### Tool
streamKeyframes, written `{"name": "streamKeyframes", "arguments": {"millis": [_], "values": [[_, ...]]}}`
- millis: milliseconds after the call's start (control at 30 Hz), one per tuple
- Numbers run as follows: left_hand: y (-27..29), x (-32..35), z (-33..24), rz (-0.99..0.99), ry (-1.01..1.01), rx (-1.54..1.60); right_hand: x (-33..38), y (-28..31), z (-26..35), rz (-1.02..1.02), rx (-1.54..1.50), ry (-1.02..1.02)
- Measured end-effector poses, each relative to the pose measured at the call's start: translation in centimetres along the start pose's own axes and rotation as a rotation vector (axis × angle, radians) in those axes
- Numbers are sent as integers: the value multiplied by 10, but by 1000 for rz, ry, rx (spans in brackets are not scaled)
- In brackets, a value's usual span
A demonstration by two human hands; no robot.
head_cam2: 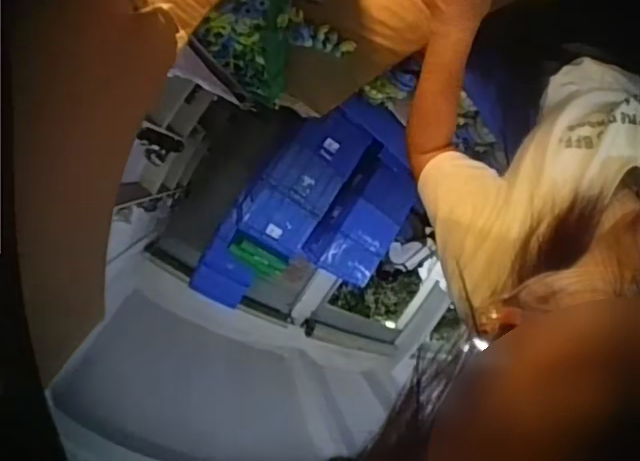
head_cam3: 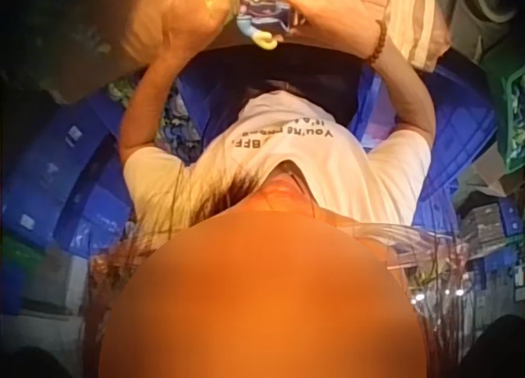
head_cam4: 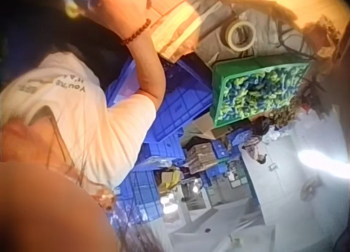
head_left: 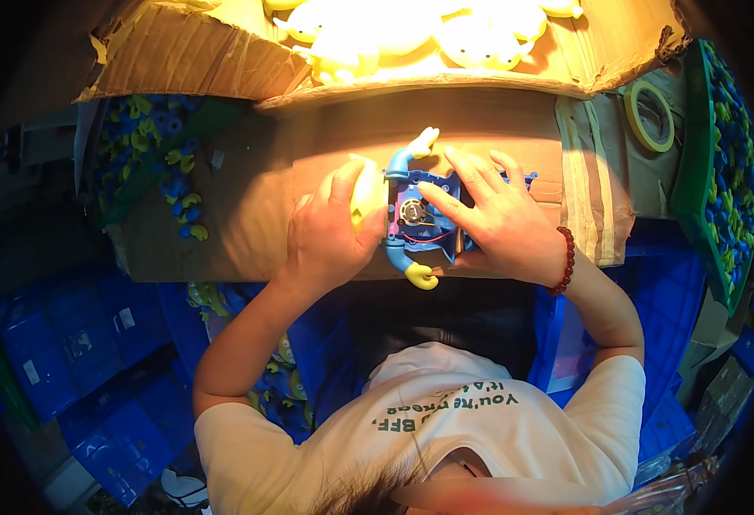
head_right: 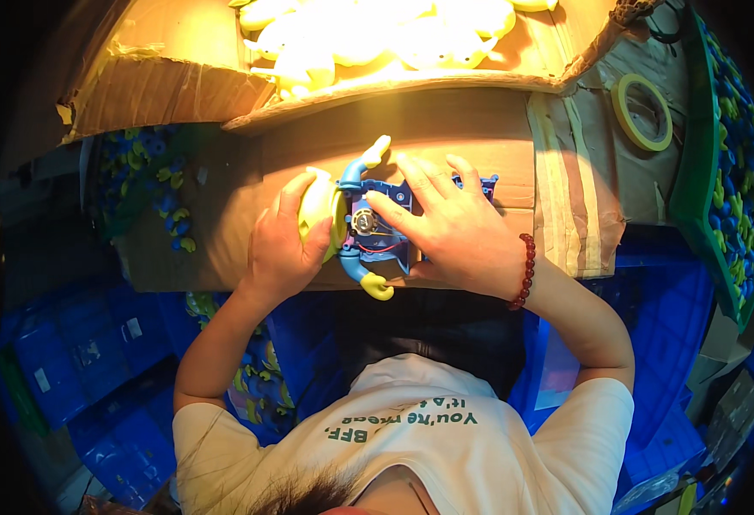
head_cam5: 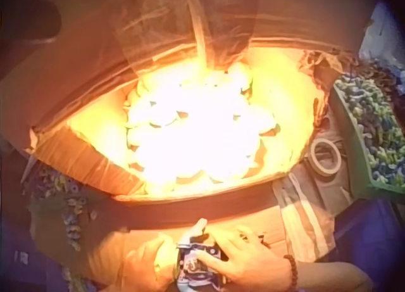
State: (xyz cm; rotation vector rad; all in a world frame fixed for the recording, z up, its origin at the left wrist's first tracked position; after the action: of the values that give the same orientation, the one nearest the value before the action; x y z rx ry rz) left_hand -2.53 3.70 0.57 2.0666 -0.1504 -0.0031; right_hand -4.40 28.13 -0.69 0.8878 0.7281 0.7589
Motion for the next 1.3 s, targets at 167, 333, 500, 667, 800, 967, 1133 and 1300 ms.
{"name": "streamKeyframes", "arguments": {"millis": [167, 333, 500, 667, 800, 967, 1133, 1300], "values": [[0, -8, -3, -9, -12, -51, -1, -1, -1, 2, 5, -11], [6, -14, -6, 31, 54, 141, 1, -2, 1, -14, 6, -12], [-3, -13, -13, -8, 31, -98, 1, -5, 1, 2, 0, -41], [1, -17, -13, 42, 44, -127, 9, 9, 5, -44, -27, -31], [10, -10, -28, -127, -152, -266, 61, 31, -15, -125, -202, -122], [-3, -9, -67, 143, -407, -254, 85, -6, -17, -238, -275, -190], [-7, -16, -65, 217, -427, -232, 83, -15, -14, -411, -379, -223], [-16, -17, -54, 74, -468, -72, 75, 1, -11, -475, -343, -145]]}}
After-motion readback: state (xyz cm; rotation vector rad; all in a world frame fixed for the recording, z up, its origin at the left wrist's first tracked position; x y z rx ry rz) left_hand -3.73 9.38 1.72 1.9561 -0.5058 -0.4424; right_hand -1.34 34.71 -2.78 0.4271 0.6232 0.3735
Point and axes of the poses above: each hand's wrist, its own x-axis away from the middle knuckle, its own y-axis out of the back of the hand, z = x × y, the point moved 2 cm from there along -x, towards the middle knuckle, and after that the axes turned 10 degrees about y, right-handed, at the moved point
